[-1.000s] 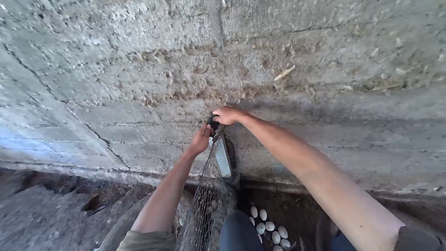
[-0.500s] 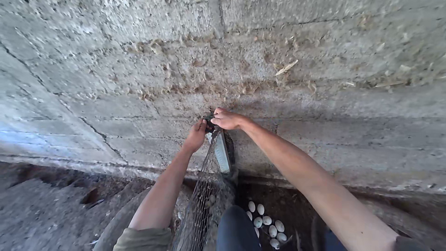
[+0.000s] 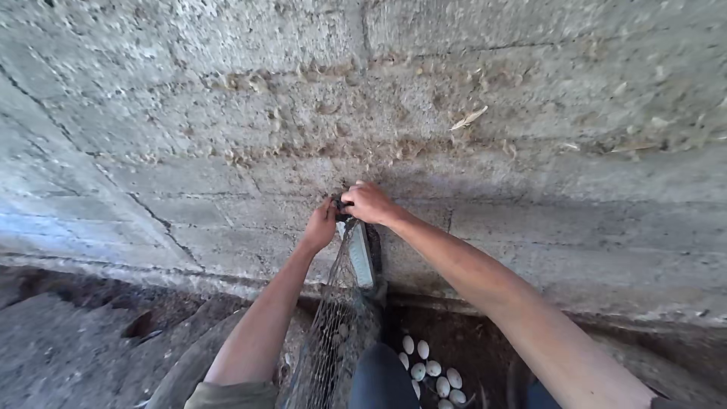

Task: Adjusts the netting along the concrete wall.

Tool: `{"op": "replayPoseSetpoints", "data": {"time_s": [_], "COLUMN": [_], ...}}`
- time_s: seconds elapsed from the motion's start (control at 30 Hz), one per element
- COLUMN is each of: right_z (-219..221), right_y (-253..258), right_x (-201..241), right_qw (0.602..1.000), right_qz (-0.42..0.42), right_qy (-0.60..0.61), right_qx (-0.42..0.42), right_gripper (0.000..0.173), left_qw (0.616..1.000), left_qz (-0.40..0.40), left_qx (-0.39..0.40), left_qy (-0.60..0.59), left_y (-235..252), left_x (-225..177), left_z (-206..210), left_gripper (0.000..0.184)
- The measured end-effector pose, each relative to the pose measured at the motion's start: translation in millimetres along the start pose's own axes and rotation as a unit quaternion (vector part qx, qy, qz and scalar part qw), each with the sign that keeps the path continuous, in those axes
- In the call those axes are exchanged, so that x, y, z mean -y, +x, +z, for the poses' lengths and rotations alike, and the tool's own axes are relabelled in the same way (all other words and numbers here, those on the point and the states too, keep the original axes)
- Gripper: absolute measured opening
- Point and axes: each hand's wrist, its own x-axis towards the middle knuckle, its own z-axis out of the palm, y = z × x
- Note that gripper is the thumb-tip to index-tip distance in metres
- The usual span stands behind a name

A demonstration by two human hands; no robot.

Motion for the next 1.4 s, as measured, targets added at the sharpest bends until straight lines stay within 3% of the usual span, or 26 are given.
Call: {"op": "replayPoseSetpoints", "data": {"time_s": [0.17,0.4,0.5,0.57,0.67,0.83,1.17,1.4], "right_z": [-14,-10,-11,-14,-14,-4,15,9], "right_y": [-2,24,31,32,37,52,42,45], "right_x": [-4,-14,-16,-17,-20,-32,-15,6], "right_qw": [0.994,0.996,0.995,0.993,0.988,0.986,0.998,0.996], "right_qz": [-0.055,-0.065,-0.062,-0.075,-0.099,-0.132,-0.041,0.019], "right_qy": [0.024,0.059,0.074,0.067,0.048,0.058,-0.005,-0.062], "right_qx": [0.091,0.034,0.028,0.069,0.107,0.089,0.048,0.061], "right_gripper": [0.024,0.013,0.044,0.060,0.048,0.034,0.041,0.058], "left_qw": [1.000,0.998,0.992,0.984,0.972,0.953,0.884,0.891], "left_qz": [0.000,0.014,0.033,0.046,0.082,0.107,-0.031,-0.033], "left_qx": [0.003,0.010,0.018,0.017,0.007,-0.027,0.004,-0.039], "left_qy": [0.007,0.062,0.117,0.172,0.221,0.282,0.466,0.450], "left_y": [1,0,1,1,0,-1,3,5], "left_x": [3,-2,0,-3,-6,-4,-20,-9], "left_z": [-1,-4,-6,-5,-2,1,6,11], "left_gripper": [0.041,0.040,0.041,0.040,0.037,0.036,0.034,0.029]}}
